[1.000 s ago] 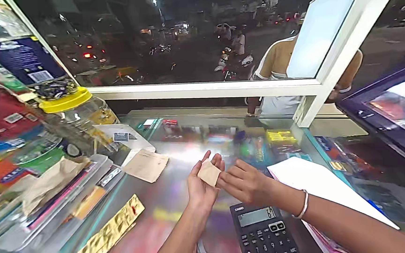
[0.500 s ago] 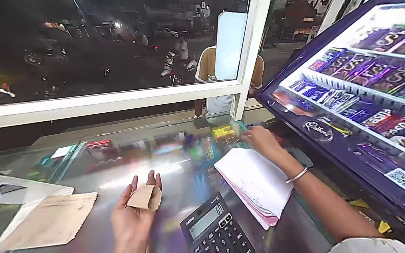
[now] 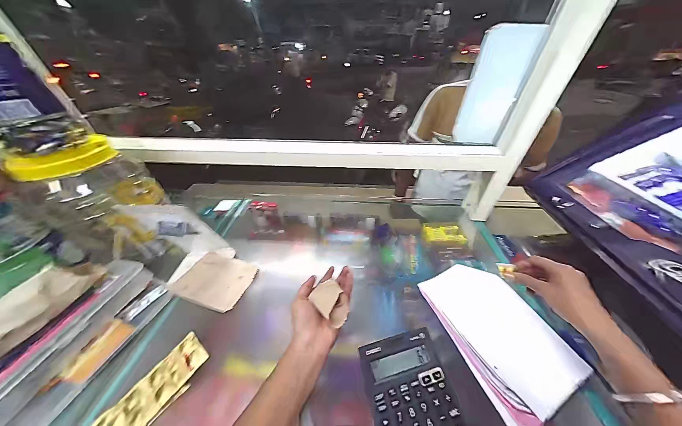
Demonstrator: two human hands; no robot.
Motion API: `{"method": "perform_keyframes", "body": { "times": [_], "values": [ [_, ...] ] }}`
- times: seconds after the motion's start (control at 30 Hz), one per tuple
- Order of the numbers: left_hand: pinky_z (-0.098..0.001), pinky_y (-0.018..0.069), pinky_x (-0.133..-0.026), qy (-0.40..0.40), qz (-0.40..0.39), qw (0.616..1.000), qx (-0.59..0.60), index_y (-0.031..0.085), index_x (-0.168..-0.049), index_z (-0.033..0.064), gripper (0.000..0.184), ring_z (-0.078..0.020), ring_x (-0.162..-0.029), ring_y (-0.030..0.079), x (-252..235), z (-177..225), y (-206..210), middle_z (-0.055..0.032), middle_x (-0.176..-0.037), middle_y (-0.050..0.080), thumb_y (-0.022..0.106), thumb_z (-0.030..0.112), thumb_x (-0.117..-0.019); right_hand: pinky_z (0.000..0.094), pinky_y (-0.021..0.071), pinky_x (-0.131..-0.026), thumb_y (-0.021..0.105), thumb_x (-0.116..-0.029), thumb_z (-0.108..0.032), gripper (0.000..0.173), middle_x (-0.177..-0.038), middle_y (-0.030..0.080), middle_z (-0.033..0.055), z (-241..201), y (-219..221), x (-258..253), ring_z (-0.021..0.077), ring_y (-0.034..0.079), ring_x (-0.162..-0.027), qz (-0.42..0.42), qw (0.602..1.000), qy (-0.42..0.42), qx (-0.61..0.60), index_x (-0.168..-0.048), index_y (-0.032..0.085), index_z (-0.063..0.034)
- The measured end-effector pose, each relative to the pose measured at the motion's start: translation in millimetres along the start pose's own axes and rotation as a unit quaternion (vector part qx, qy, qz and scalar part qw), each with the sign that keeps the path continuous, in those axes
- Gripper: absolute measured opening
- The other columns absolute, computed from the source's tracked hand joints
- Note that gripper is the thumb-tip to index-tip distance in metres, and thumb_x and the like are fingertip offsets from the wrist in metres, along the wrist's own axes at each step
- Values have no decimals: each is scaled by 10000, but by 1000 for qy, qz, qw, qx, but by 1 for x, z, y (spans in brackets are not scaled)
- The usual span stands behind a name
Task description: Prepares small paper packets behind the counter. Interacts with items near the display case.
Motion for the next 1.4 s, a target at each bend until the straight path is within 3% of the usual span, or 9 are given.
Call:
{"method": "perform_keyframes", "body": {
  "times": [0.17, 0.27, 0.4, 0.77, 1.03, 1.2, 1.3, 1.33, 1.4],
  "values": [
    [-250, 594, -628, -30, 27, 999, 10, 577, -1121, 2, 538, -181, -695, 715, 6, 1, 3, -112, -821, 689, 236, 418, -1100, 165, 562, -853, 635, -976, -248, 233, -969, 775, 15, -139, 29, 49, 11, 709, -906, 26, 936, -343, -73, -985, 777, -63],
    [-266, 603, -648, -35, 21, 999, 15, 578, -1111, 14, 562, -191, -710, 716, 8, 1, 2, -109, -826, 683, 217, 445, -1101, 177, 517, -910, 627, -1016, -232, 171, -963, 746, 2, -206, 72, 77, 75, 672, -983, -5, 860, -498, -108, -964, 751, -127],
    [-300, 610, -648, -22, 19, 1000, 6, 576, -1081, 26, 591, -205, -701, 724, 10, 5, 4, -110, -802, 699, 183, 466, -1098, 282, 502, -688, 586, -960, -71, 185, -857, 700, 30, -248, 125, 88, 189, 643, -806, 50, 806, -590, 19, -907, 755, -123],
    [-314, 615, -651, -16, 9, 1000, 15, 561, -1106, 28, 587, -214, -708, 735, 11, 14, 7, -114, -802, 711, 160, 458, -1101, 321, 393, -572, 539, -894, 17, 225, -748, 625, 46, -268, 142, 98, 208, 584, -698, 122, 780, -579, 205, -804, 732, -56],
    [-302, 580, -621, 31, -2, 999, -36, 581, -1059, 46, 539, -172, -672, 701, 8, 6, 4, -74, -749, 685, 172, 396, -1106, 317, 464, -542, 585, -836, 29, 172, -797, 668, 91, -268, 165, 81, 229, 651, -729, 116, 792, -579, 155, -724, 678, -61],
    [-318, 597, -624, 44, 3, 997, -61, 566, -1132, 39, 541, -183, -679, 718, 5, 9, 2, -75, -764, 705, 161, 396, -1110, 330, 507, -609, 667, -871, -134, 149, -987, 691, 106, -256, 151, 85, 247, 659, -823, 54, 810, -562, 155, -974, 774, -135],
    [-308, 595, -615, 30, -33, 996, -76, 589, -1061, 58, 556, -162, -681, 713, 8, 4, 3, -59, -754, 700, 152, 400, -1108, 397, 567, -874, 730, -857, -507, 602, -1261, 674, 136, -246, 135, 85, 298, 661, -1142, -16, 835, -545, 77, -1303, 660, -109],
    [-290, 589, -584, 16, -48, 994, -94, 619, -995, 76, 587, -141, -659, 708, 10, -3, 4, -44, -733, 702, 149, 410, -1106, 423, 544, -989, 756, -864, -455, 658, -1366, 637, 164, -240, 135, 84, 321, 620, -1264, -49, 836, -543, 65, -1378, 604, -73],
    [-309, 603, -640, -51, -90, 983, -151, 633, -1031, 102, 623, -143, -738, 725, 15, -19, -1, -32, -800, 725, 125, 458, -1098, 379, 535, -1029, 676, -937, -157, 426, -1296, 692, 171, -222, 135, 82, 296, 666, -1227, -38, 822, -564, 67, -1341, 627, -30]
  ]
}}
Point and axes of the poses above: each hand's wrist, its own x-axis away from the middle knuckle, its own y-axis out of the palm, z = x × y, the point moved 3 cm from there along -x, towards the middle knuckle
